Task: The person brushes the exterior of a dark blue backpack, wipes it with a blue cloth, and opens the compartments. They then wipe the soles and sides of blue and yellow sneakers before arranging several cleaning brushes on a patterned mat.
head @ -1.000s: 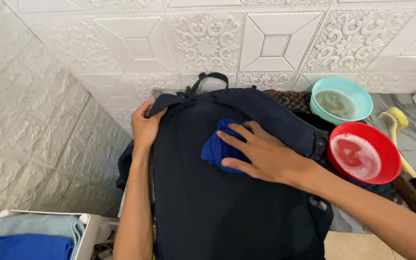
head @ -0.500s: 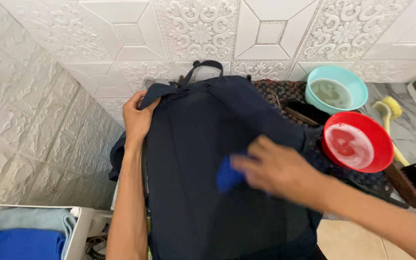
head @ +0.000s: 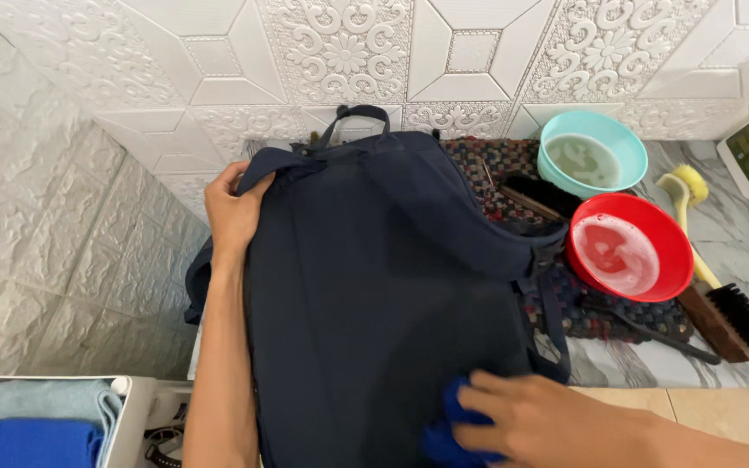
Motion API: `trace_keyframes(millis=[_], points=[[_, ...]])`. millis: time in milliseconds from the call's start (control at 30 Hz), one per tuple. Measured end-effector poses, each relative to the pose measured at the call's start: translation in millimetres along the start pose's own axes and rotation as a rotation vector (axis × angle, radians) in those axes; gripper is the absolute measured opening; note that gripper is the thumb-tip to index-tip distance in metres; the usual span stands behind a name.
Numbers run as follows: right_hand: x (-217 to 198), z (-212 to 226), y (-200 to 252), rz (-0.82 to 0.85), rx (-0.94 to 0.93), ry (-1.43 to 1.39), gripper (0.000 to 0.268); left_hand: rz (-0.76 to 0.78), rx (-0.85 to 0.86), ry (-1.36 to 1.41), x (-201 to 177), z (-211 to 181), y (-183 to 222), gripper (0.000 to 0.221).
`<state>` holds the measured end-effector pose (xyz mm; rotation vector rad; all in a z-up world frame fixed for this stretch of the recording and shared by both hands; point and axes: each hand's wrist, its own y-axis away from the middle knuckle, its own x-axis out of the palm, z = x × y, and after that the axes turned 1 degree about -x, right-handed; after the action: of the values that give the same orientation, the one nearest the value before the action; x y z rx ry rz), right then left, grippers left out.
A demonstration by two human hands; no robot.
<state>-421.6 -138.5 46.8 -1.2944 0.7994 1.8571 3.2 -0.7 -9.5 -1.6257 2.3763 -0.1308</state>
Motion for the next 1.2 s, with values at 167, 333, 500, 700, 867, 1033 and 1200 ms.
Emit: trace_keyframes(millis=[167,333,500,700,867,1033,1200], points=[[-23,-40,-16,-0.272,0.236,0.256,0.053,0.022,0.022,-0.005,-1,-9,8,0.017],[-70,-143,-91,-0.584,0.534,0.637,0.033,-0.051,-0.004,-0.056,4,-11,10,0.024],[-71,-202,-127,-0.702,0.511,0.326,0.028,-0.059,0.023,-0.106,4,-4,4,0.024],[-73,-81,-74,-0.356,0.319,0.263,0.025,-0.052,-0.041,-0.132,1,7,-10,0.024],[-77,-28,-37,0.013,0.273,-0.269,0.023,-0.074,-0.074,-0.105,2,5,-9,0.022],[-90,-114,-71,-0.438,0.531,0.55,0.021,-0.069,-0.051,-0.078,3,-6,-1,0.021],[-94,-220,-88,-0.629,0.554,0.623,0.018,-0.055,-0.044,-0.062,3,-7,1,0.021]])
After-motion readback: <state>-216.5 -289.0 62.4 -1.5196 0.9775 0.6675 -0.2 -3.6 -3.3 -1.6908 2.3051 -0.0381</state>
